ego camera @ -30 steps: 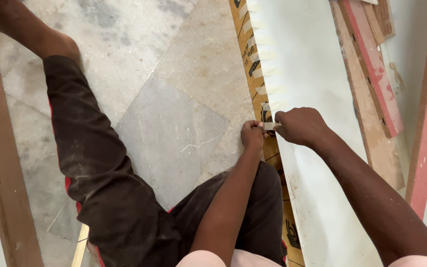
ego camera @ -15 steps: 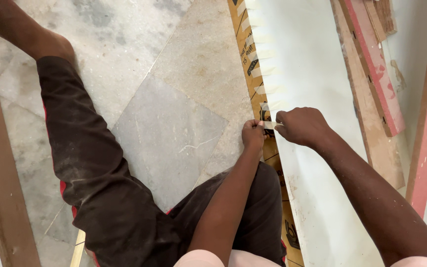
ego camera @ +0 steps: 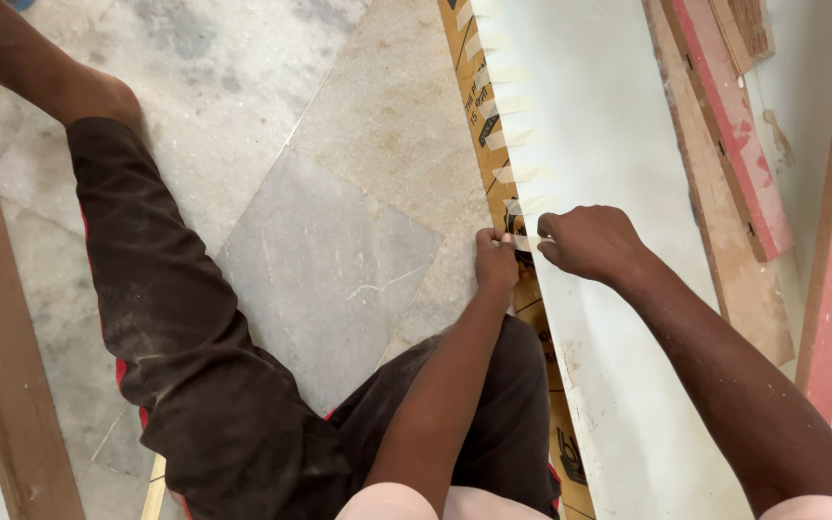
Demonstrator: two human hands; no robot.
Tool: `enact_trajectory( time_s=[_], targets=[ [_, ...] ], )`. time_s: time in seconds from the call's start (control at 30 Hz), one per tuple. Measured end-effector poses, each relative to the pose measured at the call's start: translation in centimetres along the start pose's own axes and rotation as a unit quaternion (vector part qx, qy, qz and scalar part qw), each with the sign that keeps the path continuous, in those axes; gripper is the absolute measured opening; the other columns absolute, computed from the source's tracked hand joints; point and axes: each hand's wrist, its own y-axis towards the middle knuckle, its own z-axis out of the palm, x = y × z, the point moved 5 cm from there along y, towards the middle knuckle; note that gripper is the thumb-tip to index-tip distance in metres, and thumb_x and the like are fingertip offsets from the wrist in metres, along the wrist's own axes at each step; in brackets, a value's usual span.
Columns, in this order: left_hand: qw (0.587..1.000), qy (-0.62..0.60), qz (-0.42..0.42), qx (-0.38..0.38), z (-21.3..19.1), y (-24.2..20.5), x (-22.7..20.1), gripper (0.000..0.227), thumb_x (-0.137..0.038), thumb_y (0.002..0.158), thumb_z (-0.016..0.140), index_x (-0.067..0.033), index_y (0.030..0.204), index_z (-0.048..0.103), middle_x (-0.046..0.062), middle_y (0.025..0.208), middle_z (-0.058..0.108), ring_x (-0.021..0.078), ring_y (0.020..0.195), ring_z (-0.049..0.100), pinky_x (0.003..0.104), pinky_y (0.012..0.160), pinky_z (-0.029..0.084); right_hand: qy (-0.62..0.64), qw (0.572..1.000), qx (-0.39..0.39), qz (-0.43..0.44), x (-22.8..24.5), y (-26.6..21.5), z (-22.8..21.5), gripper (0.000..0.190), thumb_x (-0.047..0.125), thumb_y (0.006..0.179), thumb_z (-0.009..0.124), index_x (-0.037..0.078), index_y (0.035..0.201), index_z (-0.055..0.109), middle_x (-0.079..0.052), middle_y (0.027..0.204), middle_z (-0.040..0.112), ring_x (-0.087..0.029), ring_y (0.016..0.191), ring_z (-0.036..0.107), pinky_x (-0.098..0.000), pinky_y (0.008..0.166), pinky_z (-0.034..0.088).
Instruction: The person sits on the floor and applies strips of masking tape along the edge of a white wooden furniture piece. They repeatedly tear off pieces of tape and press them onto the surface to cover the edge.
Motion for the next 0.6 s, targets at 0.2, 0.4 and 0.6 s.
enact_trajectory(
  time_s=[0.2, 0.4, 0.6],
  targets=[
    [0.983, 0.172, -0.027, -0.056, 1.5, 1.4, 0.8, 0.024, -0.037, 0.112, 0.037, -0.0191, 0.128, 0.035, 0.016, 0.115, 0.065, 0.0342, 0.094, 0.067, 0.048, 0.075, 0.053, -0.017, 0.999, 0.031, 0.018, -2.3, 0.2, 0.9, 0.033, 0.045, 0.098, 0.061, 0.026, 0.124, 0.069, -0.004, 0.094, 0.079, -0.023, 0.089, 0.074, -0.0407, 0.077, 0.058],
    [0.981, 0.157, -0.077, -0.08, 1.4, 1.1, 0.2, 0.017, -0.03, 0.11, 0.038, -0.0173, 0.122, 0.039, 0.016, 0.114, 0.066, 0.0322, 0.099, 0.07, 0.051, 0.082, 0.057, 0.083, 0.993, 0.06, 0.064, -6.7, 0.6, 0.8, 0.029, 0.042, 0.095, 0.065, 0.032, 0.122, 0.073, -0.001, 0.089, 0.079, -0.018, 0.082, 0.074, -0.0365, 0.076, 0.057],
    [0.984, 0.087, 0.107, -0.115, 0.1, -2.2, -0.6, 0.034, -0.029, 0.108, 0.044, -0.0063, 0.123, 0.065, 0.013, 0.126, 0.069, 0.0302, 0.112, 0.07, 0.042, 0.098, 0.053, 0.145, 0.981, 0.081, 0.095, -7.8, 0.4, 1.2, 0.023, 0.039, 0.096, 0.066, 0.027, 0.11, 0.08, 0.0, 0.083, 0.079, -0.013, 0.075, 0.074, -0.0319, 0.074, 0.055]
  ],
)
